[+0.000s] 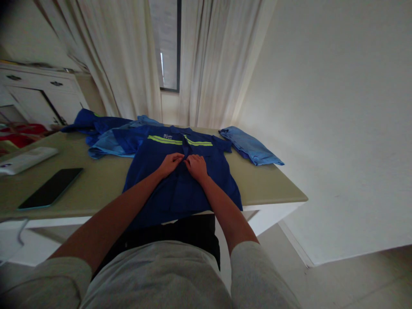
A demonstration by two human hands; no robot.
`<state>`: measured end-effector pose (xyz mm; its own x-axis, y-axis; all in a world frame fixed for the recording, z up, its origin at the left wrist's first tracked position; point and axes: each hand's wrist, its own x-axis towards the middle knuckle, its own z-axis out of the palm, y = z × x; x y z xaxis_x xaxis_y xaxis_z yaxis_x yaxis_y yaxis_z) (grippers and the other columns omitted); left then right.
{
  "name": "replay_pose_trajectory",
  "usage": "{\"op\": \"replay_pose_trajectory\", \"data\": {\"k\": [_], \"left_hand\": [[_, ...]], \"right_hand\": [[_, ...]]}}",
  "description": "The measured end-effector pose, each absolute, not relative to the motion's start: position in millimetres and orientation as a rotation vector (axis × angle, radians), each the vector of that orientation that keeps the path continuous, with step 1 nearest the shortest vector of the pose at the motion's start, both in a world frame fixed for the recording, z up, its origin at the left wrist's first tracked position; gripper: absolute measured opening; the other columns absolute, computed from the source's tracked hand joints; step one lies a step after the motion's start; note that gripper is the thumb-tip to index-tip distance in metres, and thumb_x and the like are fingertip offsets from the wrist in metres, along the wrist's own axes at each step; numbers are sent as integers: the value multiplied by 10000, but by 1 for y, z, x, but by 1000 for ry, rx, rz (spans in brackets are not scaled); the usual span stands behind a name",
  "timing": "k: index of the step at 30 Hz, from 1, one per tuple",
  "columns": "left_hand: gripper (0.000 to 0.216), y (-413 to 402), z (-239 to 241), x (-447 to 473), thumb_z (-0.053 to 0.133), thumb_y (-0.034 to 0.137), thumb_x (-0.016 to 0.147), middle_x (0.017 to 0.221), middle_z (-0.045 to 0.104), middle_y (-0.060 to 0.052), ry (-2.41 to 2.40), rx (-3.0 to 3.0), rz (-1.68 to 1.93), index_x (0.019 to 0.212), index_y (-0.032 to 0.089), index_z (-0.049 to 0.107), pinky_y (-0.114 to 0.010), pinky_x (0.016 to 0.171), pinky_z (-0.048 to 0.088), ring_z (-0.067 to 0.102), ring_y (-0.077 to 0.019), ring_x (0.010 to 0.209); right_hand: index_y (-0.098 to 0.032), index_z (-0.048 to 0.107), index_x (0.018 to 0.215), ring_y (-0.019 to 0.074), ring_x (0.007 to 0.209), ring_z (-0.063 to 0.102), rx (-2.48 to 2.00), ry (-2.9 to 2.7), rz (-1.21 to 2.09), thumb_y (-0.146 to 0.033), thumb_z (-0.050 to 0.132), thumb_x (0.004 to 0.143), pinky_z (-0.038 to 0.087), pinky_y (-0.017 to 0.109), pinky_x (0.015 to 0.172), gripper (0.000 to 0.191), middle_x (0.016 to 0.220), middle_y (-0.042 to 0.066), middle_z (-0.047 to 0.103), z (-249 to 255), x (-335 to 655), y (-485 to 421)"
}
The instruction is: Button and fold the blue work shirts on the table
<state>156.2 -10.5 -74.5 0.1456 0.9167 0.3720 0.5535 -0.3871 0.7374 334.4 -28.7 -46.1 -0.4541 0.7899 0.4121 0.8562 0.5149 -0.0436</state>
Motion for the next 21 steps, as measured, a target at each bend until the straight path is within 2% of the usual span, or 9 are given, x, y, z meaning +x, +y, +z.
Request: {"op": "replay_pose_trajectory", "data": {"k": [3, 6, 9, 11, 12, 14, 17, 19, 21], "left_hand": [[274, -13, -71, 147, 580, 217, 905, 1077, 790, -82, 1370, 2139, 1018, 1128, 170, 731, -337, 942, 551, 725, -210, 982], [180, -17, -69, 136, 595, 285, 914, 987, 777, -72, 1360, 2268, 930, 948, 198, 748, -367, 993, 502, 698, -219, 951], [300, -20, -68, 129, 498, 350, 987, 978, 756, -70, 1363, 2342, 893, 845, 211, 723, -375, 1030, 457, 673, -213, 963], [336, -21, -69, 128, 475, 384, 1000, 977, 744, -77, 1377, 2401, 862, 843, 211, 717, -388, 1015, 456, 659, -225, 961], [323, -21, -69, 128, 494, 393, 988, 987, 740, -84, 1381, 2438, 845, 853, 207, 720, -395, 1007, 457, 653, -235, 969], [262, -22, -67, 129, 563, 381, 942, 1044, 735, -98, 1368, 2503, 826, 861, 197, 731, -406, 1014, 450, 645, -247, 1011], [207, -22, -62, 131, 627, 355, 884, 1064, 727, -92, 1361, 2448, 872, 825, 193, 742, -397, 1013, 453, 648, -238, 1013], [245, -24, -57, 132, 620, 382, 883, 978, 713, -77, 1410, 2337, 925, 763, 195, 725, -375, 947, 486, 650, -221, 932], [267, -27, -50, 134, 631, 398, 865, 940, 691, -69, 1463, 2250, 1013, 705, 194, 694, -354, 898, 503, 642, -214, 899]], "right_hand": [[-188, 670, 1138, 242, 1118, 557, -1046, -2535, -135, -387, 499, 1069, 343, 342, 962, 271, 1192, 105, 686, -42, 338, -38], [-207, 684, 1134, 220, 1073, 552, -805, -2729, 47, -427, 494, 1074, 333, 343, 967, 296, 1145, 66, 699, -39, 346, -50], [-211, 727, 977, 206, 1018, 555, -867, -2725, 154, -408, 386, 1116, 327, 352, 959, 417, 1018, 45, 710, -36, 354, -62], [-207, 729, 883, 202, 1015, 564, -911, -2695, 176, -407, 382, 1118, 338, 352, 957, 464, 1016, 48, 702, -32, 357, -70], [-208, 730, 905, 203, 1035, 568, -901, -2682, 178, -422, 419, 1106, 346, 351, 963, 428, 1064, 52, 697, -31, 356, -73], [-221, 709, 1122, 214, 1133, 560, -811, -2676, 172, -432, 535, 1061, 360, 349, 995, 279, 1245, 66, 662, -30, 352, -80], [-251, 582, 1389, 232, 1241, 518, -748, -2703, 113, -284, 599, 1019, 367, 357, 1018, 371, 1419, 81, 587, -34, 342, -84], [-269, 607, 1366, 238, 1196, 530, -799, -2715, 56, -201, 560, 1019, 373, 362, 988, 357, 1370, 74, 614, -38, 338, -84], [-268, 667, 1268, 232, 1120, 550, -822, -2706, 38, -202, 524, 1042, 375, 356, 953, 276, 1279, 68, 649, -41, 339, -83]]}}
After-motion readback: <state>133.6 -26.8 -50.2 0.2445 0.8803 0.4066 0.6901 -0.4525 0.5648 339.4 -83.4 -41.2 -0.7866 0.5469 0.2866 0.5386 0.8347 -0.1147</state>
